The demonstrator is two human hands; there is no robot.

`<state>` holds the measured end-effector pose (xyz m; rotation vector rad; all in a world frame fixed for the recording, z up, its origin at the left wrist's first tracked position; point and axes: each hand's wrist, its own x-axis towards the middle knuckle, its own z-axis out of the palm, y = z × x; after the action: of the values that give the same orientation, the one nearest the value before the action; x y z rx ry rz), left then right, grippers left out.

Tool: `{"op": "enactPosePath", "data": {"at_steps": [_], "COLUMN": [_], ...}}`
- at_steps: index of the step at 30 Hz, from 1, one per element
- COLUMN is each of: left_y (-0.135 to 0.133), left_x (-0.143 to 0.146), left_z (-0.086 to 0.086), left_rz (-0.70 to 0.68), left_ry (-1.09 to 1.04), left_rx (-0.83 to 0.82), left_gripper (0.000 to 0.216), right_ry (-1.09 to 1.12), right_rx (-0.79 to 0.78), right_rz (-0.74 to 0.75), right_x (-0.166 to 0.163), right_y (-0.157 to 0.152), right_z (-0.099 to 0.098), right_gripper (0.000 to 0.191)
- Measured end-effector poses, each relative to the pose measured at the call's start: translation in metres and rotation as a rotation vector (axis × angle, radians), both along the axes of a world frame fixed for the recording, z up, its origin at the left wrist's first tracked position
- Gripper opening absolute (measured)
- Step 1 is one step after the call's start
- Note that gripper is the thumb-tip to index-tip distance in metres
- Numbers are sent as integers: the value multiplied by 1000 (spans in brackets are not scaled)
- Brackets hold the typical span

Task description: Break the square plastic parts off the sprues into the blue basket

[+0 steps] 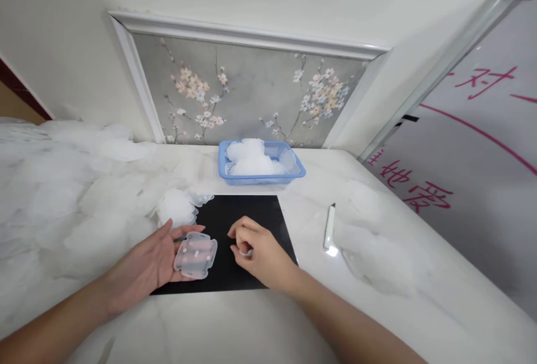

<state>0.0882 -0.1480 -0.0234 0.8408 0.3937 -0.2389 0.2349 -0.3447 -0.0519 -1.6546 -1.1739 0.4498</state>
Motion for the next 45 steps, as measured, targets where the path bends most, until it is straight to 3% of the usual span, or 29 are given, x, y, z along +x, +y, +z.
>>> {"op": "enactPosePath", "data": {"at_steps": [5,9,12,14,19,21,24,28,34,40,45], "left_y": [0,-2,-7,-8,6,18,33,38,25,17,23], "left_x": [-2,-3,-5,-7,-6,-3,3,5,1,-8,-7], "left_z": [2,3,0,-2,-8,-12,-19,-21,-8,-13,-23], "left_rz": [-33,-47,-29,25,75,36,-63,-130,-107,-200,-114], "left_ry": [-26,-43,-52,-71,-375,-460,-408,-365,-477,-555,-565], "left_rx": [28,44,172,469,1550,1809,2018,2194,2352,2302,2360], "left_gripper": [57,57,58,52,24,26,32,33,23,29,26], "right_ry": [-346,-660,-524,-243,445,683,948,1098,1093,1055,976], "right_rx": [-33,5,84,102,-67,-109,-108,-115,-173,-195,-211], "right_rz": [13,111,135,71,-112,-137,-125,-92,-67,-68,-69], "right_x": [0,-9,-19,-22,-9,-1,8,13,18,20,20], "right_y": [1,4,6,6,4,4,6,5,2,0,0], "right_z": [-6,-9,-5,0,5,4,1,2,3,3,-1], "right_gripper": [7,23,13,14,27,30,36,43,51,52,52]}}
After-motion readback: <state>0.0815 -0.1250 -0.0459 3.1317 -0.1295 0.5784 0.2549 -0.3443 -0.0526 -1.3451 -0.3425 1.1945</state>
